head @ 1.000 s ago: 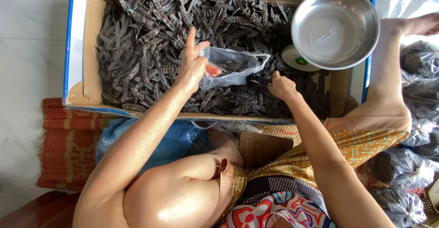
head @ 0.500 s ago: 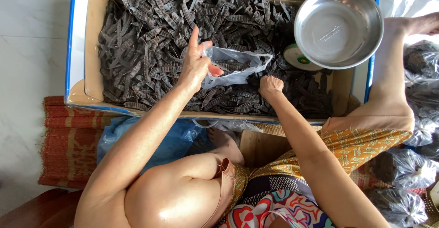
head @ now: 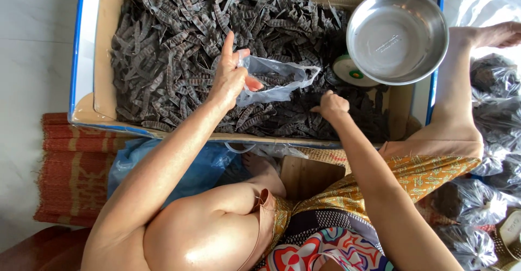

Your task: The person picks up dried seed pods from a cardboard box and places them into a plastic bag. Once the bag is filled, they tie it closed and set it aside before repeating the process with a new bag.

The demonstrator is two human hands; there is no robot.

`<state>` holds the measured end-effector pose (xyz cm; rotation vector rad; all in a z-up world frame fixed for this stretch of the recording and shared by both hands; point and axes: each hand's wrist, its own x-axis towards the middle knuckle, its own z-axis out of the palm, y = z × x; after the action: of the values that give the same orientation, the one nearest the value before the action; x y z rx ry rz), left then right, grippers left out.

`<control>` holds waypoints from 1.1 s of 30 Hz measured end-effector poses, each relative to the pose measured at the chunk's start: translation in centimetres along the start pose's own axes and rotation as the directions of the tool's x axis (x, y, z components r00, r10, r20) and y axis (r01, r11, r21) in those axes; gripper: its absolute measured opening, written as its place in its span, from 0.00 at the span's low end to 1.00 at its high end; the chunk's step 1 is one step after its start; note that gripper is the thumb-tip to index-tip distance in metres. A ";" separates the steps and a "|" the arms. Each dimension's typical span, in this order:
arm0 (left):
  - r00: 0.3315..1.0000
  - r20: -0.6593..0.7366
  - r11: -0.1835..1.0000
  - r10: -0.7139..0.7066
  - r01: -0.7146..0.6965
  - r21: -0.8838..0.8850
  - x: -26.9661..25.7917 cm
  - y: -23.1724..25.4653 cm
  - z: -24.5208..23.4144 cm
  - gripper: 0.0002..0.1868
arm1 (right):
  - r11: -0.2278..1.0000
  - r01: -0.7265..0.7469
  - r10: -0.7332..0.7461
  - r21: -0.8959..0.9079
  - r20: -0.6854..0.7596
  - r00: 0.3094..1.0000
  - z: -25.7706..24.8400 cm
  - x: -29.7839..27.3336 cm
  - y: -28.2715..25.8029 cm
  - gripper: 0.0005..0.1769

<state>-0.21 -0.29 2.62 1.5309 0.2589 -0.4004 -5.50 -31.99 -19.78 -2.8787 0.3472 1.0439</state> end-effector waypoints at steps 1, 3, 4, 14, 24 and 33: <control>1.000 0.001 1.000 0.006 -0.006 0.002 -0.1 0.0 0.0 0.55 | 0.999 0.014 -0.013 -0.034 0.014 1.000 -0.2 -0.6 -1.4 0.53; 1.000 0.009 1.000 0.013 -0.013 -0.004 -0.1 -0.1 0.1 0.54 | 0.994 0.037 -0.032 -0.102 0.046 0.998 -0.3 -1.3 -2.9 0.58; 1.000 0.014 1.000 0.017 -0.017 -0.014 0.0 -0.1 0.1 0.55 | 0.992 0.065 -0.061 -0.112 0.042 0.997 -0.4 -1.3 -2.7 0.54; 1.000 0.019 0.999 0.013 -0.012 -0.034 0.1 -0.4 -0.1 0.54 | 0.977 0.213 -0.214 -0.023 -0.063 0.975 -0.6 -1.3 3.6 0.27; 0.999 0.033 0.998 0.016 -0.014 -0.062 0.2 -0.8 0.0 0.54 | 0.501 0.551 -0.528 0.667 -0.269 0.805 -14.7 -14.9 0.0 0.15; 0.999 0.050 0.998 -0.004 0.007 -0.059 0.1 -0.9 0.1 0.54 | 0.072 0.770 -0.623 0.634 -0.574 0.531 -14.9 -9.8 -11.2 0.10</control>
<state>-0.50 -0.38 1.74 1.4609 0.2344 -0.4313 -0.91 -21.14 -2.25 -1.7074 -0.4543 0.2449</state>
